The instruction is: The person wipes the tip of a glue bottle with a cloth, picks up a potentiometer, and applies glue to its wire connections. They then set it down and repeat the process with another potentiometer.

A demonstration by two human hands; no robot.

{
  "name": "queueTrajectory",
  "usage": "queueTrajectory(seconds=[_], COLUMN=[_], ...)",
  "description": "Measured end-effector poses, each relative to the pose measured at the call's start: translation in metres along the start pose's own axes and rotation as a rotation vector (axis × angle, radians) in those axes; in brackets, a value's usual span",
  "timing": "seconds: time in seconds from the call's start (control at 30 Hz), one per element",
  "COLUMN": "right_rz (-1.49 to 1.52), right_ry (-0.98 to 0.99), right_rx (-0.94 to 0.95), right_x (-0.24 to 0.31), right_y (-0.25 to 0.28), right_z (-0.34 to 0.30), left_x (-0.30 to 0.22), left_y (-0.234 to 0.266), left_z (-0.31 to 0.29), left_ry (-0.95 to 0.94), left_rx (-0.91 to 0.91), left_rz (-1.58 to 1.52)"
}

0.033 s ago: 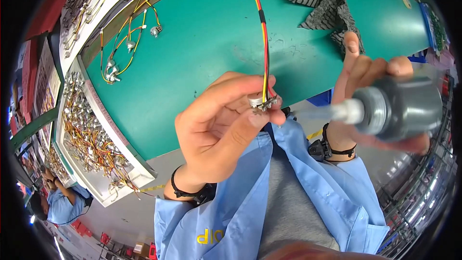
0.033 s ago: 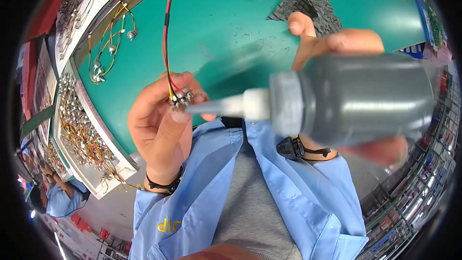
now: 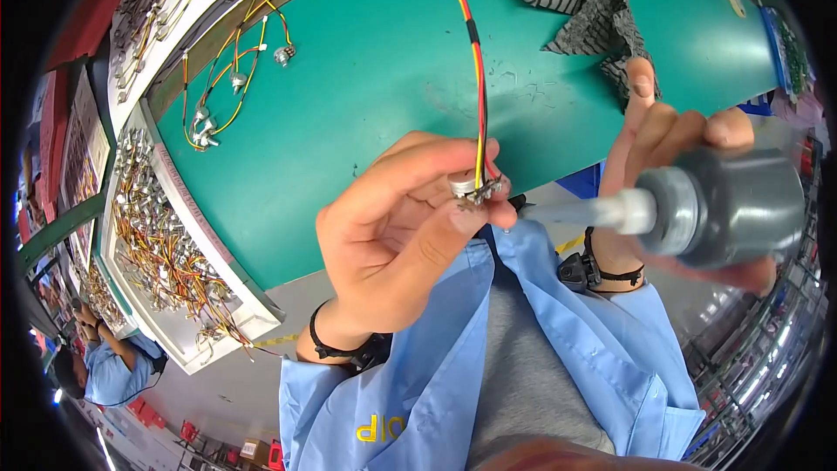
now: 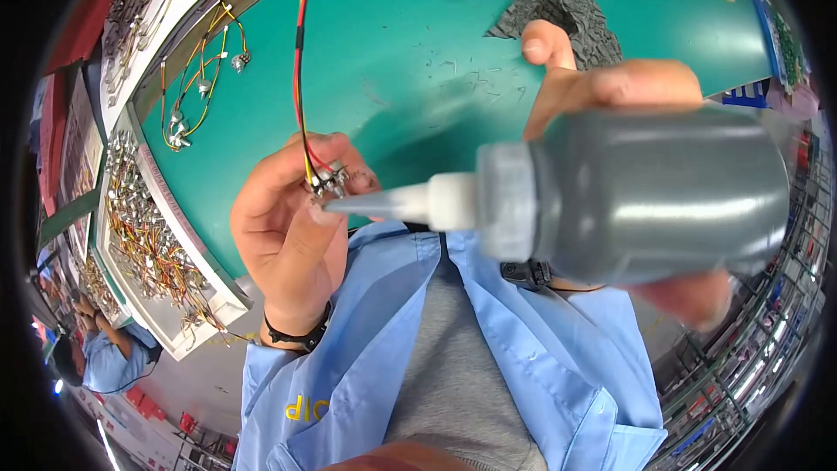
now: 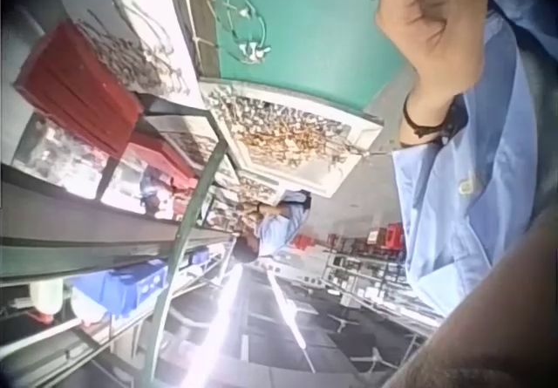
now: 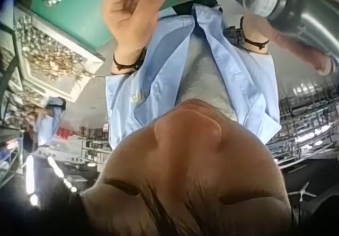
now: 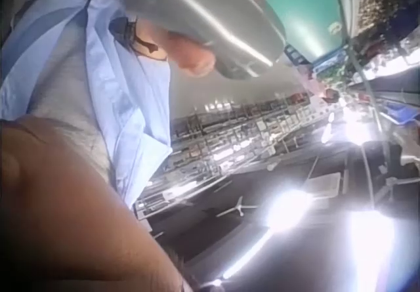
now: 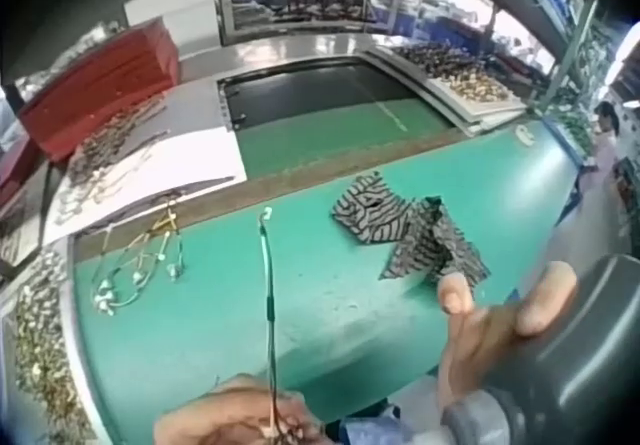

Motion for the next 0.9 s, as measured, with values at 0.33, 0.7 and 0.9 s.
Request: queueTrajectory(seconds=[0.33, 0.7, 0.9], right_rz=[-0.150, -0.263, -0.245], right_ry=[-0.080, -0.095, -0.070], right_rx=[0.236, 0.214, 0.304], right_x=[-0.006, -0.006, -0.002], right_y=[-0.028, -0.037, -0.036], right_z=[0.001, -0.002, 0.001], left_x=[-0.010, -0.011, -0.011], left_y=[0.007, 0.009, 0.009], left_z=[-0.007, -0.010, -0.011], left_ry=[-0.003, 0.022, 0.026], left_rx=[-0.003, -0.011, -0.022], left_rz=[0.052, 0.065, 0.076])
Point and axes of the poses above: each hand's wrist, its own z-axis towards the middle knuckle, its own y-axis out of the back of the hand, x = y × z, the point moved 10 cm from there along z, towards the middle knuckle, and after that the axes turned 5 degrees about y, right-handed, at the moved point
